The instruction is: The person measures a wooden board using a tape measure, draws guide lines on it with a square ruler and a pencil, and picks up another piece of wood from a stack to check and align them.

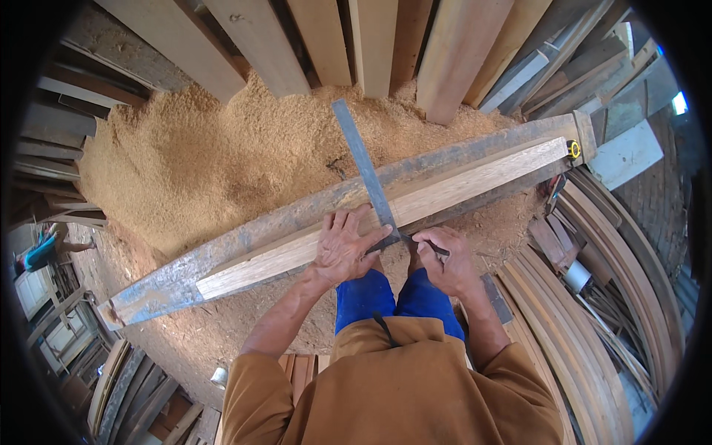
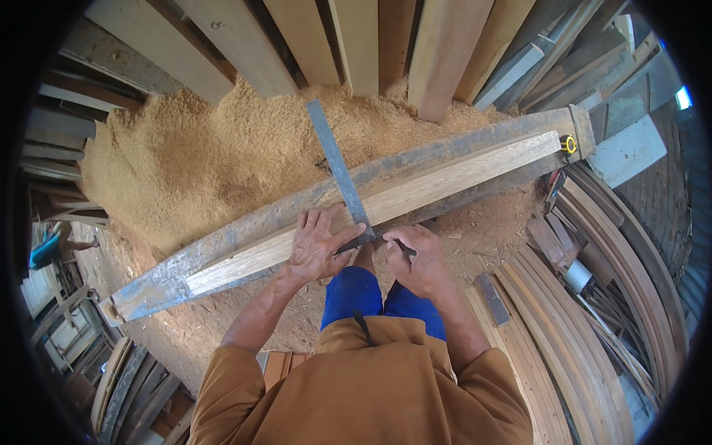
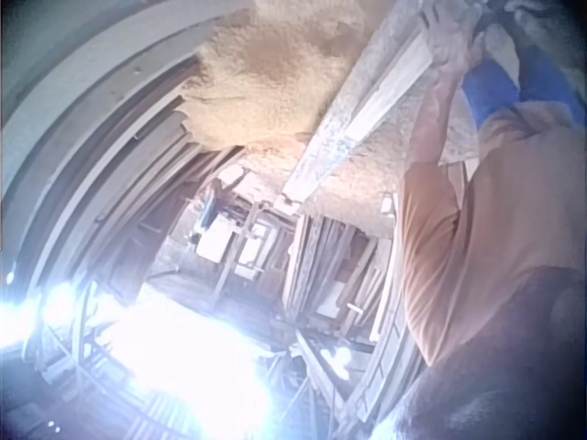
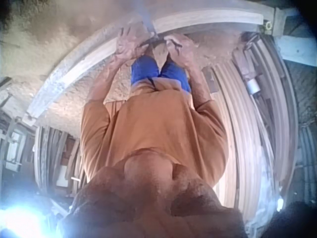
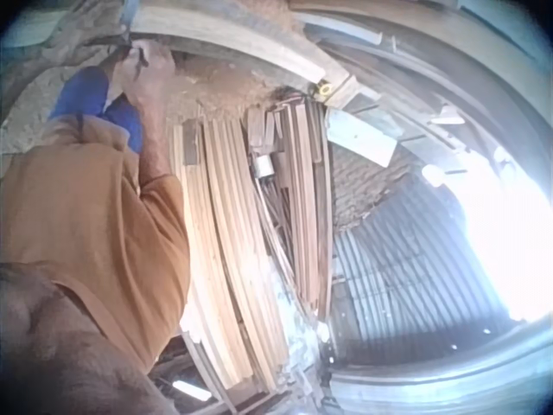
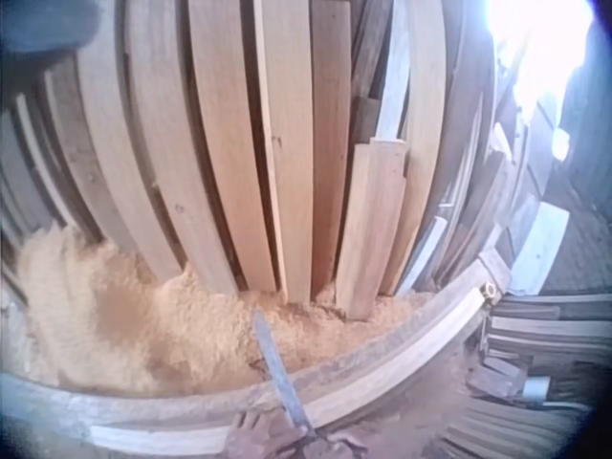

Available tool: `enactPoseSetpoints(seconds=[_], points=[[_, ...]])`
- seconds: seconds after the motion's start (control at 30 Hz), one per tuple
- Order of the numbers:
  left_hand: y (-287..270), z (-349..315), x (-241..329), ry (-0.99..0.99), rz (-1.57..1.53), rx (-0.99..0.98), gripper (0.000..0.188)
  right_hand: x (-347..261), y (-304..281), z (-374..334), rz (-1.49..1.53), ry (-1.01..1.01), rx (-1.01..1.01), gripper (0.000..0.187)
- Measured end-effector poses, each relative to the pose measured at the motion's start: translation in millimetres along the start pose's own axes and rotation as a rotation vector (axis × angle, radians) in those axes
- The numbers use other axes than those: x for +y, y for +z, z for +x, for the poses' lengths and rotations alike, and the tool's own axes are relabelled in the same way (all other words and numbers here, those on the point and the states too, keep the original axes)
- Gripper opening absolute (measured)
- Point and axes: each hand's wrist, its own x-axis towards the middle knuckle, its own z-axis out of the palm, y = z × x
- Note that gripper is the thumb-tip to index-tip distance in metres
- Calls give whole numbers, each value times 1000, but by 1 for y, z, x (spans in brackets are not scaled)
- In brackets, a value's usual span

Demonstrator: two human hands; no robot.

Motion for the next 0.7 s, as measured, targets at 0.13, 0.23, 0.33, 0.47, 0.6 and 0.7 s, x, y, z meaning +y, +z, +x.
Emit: enactPoseSetpoints(seconds=[0.13,0.23,0.33,0.47,0.6,0.7], points=[[2,-1,-1,39,1,80,69,-16,0,7,65,75,60,24],[1,1,0,41,19,79,67,-25,7,21,49,117,107,25],[3,4,3,36,29,84,64,-11,17,25,25,-3,99,26],[5,1,-1,18,-24,56,68,-6,16,18,-38,-108,106,22],[1,0,-2,28,-21,70,66,-6,4,-2,-68,-60,-32,15],[0,-2,-3,42,-9,90,63,-2,7,-4,-254,121,-190,11]])
